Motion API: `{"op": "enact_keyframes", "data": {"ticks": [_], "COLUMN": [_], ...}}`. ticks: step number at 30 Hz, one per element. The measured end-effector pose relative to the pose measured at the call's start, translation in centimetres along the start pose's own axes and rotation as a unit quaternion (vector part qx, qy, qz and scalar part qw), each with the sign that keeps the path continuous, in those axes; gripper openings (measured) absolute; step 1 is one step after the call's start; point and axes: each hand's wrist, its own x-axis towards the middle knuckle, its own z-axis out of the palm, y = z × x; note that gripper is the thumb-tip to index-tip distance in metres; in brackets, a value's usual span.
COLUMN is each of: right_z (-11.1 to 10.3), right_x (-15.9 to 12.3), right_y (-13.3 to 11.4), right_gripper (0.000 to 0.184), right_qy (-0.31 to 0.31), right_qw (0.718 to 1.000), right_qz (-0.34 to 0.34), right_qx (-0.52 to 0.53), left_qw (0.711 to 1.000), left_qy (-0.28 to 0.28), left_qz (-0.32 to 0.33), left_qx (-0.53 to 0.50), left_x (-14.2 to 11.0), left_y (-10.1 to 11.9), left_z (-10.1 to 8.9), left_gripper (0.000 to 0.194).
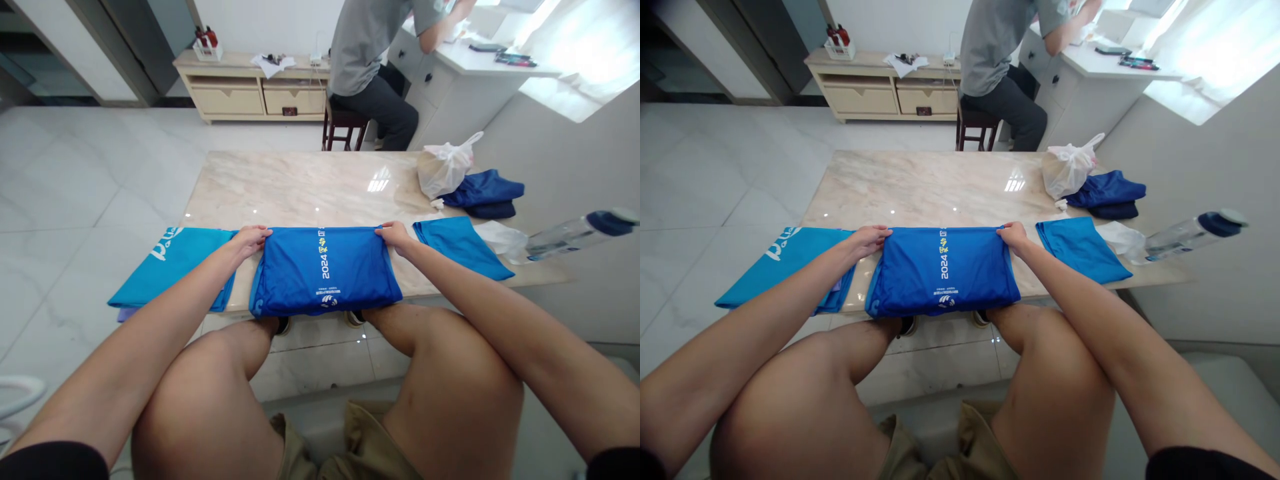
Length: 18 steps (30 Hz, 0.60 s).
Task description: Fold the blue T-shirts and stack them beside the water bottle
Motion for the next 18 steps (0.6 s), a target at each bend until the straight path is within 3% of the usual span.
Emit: {"op": "enact_keyframes", "data": {"ticks": [4,7,9,11,14,16,18], "right_z": [-0.6,-1.9,-2.6,-2.3,-0.1,2.0,3.7], "right_x": [-0.1,-0.6,-1.5,-3.0,-5.9,-7.4,-8.1], "right_y": [-0.2,-0.7,-1.0,-1.1,-0.3,0.8,1.8], "right_gripper": [0.046,0.042,0.042,0.045,0.056,0.067,0.080], "right_qy": [0.027,0.053,0.059,0.027,-0.060,-0.089,-0.086], "right_qw": [0.999,0.984,0.952,0.908,0.848,0.837,0.851], "right_qz": [0.002,-0.073,-0.169,-0.262,-0.343,-0.341,-0.313], "right_qx": [-0.044,-0.153,-0.246,-0.326,-0.400,-0.419,-0.414], "left_qw": [0.998,0.977,0.923,0.838,0.732,0.708,0.705], "left_qy": [0.038,0.112,0.133,0.076,-0.028,-0.029,-0.005], "left_qz": [0.041,0.128,0.239,0.340,0.374,0.346,0.323], "left_qx": [0.008,0.126,0.272,0.420,0.568,0.615,0.631], "left_x": [0.0,-0.4,-1.1,-2.3,-4.2,-5.1,-5.4], "left_y": [-0.1,-0.1,-0.6,-1.8,-4.6,-6.5,-7.6], "left_z": [-0.1,0.0,0.3,1.1,2.4,2.8,2.7], "left_gripper": [0.038,0.039,0.041,0.047,0.065,0.074,0.080]}}
